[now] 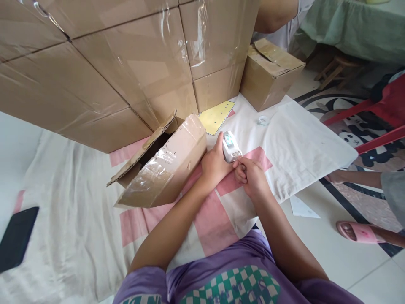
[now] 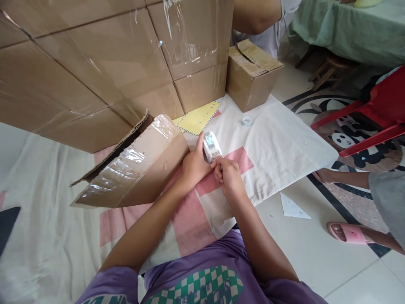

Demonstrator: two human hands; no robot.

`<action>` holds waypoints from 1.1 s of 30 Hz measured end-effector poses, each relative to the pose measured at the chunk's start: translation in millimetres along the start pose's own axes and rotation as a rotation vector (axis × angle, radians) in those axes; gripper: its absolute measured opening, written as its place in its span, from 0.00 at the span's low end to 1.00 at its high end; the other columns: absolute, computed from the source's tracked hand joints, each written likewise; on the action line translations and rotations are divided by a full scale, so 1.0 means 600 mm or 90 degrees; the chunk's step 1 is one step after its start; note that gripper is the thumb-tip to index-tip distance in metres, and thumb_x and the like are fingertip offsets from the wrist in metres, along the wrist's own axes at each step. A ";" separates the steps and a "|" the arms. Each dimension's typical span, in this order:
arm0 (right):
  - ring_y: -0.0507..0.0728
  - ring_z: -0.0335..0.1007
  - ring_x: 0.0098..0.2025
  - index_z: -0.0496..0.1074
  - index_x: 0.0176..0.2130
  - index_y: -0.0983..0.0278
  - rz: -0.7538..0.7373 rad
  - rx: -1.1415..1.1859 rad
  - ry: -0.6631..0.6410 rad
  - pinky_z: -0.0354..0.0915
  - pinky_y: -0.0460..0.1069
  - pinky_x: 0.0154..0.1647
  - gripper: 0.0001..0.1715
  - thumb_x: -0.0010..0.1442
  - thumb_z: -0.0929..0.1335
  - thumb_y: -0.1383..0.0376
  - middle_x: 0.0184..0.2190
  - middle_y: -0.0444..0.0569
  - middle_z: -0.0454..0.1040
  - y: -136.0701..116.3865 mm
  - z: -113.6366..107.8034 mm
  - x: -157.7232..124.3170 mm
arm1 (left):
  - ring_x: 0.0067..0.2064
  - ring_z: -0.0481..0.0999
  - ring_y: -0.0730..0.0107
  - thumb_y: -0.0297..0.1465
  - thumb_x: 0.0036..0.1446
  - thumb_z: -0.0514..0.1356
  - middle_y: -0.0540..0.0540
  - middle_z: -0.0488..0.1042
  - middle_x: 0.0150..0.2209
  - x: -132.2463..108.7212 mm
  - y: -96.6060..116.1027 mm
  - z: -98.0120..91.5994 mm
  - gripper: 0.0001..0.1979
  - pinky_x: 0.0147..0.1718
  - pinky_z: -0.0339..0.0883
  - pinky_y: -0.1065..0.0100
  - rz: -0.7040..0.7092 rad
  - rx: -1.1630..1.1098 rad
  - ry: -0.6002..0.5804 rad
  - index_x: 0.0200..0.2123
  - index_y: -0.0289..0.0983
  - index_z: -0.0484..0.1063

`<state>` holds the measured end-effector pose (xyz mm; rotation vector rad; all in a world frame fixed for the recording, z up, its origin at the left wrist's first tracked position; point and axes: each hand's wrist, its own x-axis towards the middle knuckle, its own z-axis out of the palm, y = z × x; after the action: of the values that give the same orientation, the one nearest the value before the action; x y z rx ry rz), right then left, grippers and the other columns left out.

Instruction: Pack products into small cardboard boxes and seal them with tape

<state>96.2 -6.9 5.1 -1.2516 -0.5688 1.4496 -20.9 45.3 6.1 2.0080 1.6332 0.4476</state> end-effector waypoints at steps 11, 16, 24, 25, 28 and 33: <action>0.46 0.46 0.12 0.68 0.22 0.64 0.032 -0.024 0.024 0.44 0.44 0.14 0.14 0.56 0.69 0.61 0.10 0.36 0.54 -0.003 0.002 0.002 | 0.47 0.82 0.50 0.46 0.59 0.65 0.40 0.80 0.54 0.000 -0.005 0.004 0.51 0.39 0.69 0.62 0.021 0.023 0.011 0.75 0.42 0.39; 0.45 0.46 0.12 0.67 0.22 0.64 0.063 -0.019 0.030 0.46 0.44 0.14 0.14 0.55 0.70 0.61 0.10 0.35 0.53 0.002 -0.001 0.002 | 0.49 0.82 0.49 0.45 0.57 0.68 0.39 0.80 0.54 -0.001 -0.008 0.009 0.54 0.41 0.70 0.61 0.028 0.042 0.021 0.75 0.41 0.39; 0.47 0.49 0.16 0.68 0.28 0.63 -0.087 -0.044 -0.047 0.49 0.45 0.18 0.19 0.62 0.69 0.52 0.15 0.36 0.56 0.025 -0.008 -0.015 | 0.52 0.81 0.45 0.43 0.57 0.67 0.32 0.78 0.56 -0.007 -0.005 -0.004 0.54 0.44 0.71 0.59 0.053 -0.021 0.009 0.76 0.34 0.38; 0.47 0.50 0.17 0.69 0.29 0.63 -0.102 -0.058 -0.059 0.49 0.45 0.19 0.19 0.63 0.69 0.51 0.16 0.36 0.57 0.027 -0.009 -0.020 | 0.52 0.80 0.46 0.40 0.59 0.66 0.31 0.77 0.56 -0.015 -0.005 -0.009 0.53 0.44 0.71 0.59 0.063 -0.043 -0.004 0.76 0.34 0.36; 0.48 0.51 0.20 0.69 0.33 0.63 -0.130 -0.091 -0.113 0.48 0.46 0.22 0.17 0.68 0.66 0.53 0.19 0.37 0.58 0.029 -0.007 -0.039 | 0.47 0.81 0.52 0.34 0.64 0.60 0.35 0.80 0.49 -0.056 -0.012 -0.028 0.42 0.42 0.72 0.60 0.089 -0.135 -0.029 0.75 0.33 0.43; 0.50 0.53 0.25 0.61 0.27 0.62 -0.200 -0.209 -0.282 0.52 0.47 0.28 0.23 0.72 0.63 0.56 0.23 0.40 0.57 0.018 0.010 -0.077 | 0.37 0.79 0.67 0.31 0.69 0.52 0.47 0.78 0.36 -0.163 -0.023 -0.080 0.18 0.40 0.71 0.67 0.113 -0.264 0.070 0.58 0.38 0.72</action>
<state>80.0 -50.6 15.3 -1.0240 -1.2866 1.4011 -80.4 -38.9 43.5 1.8393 1.2945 0.8964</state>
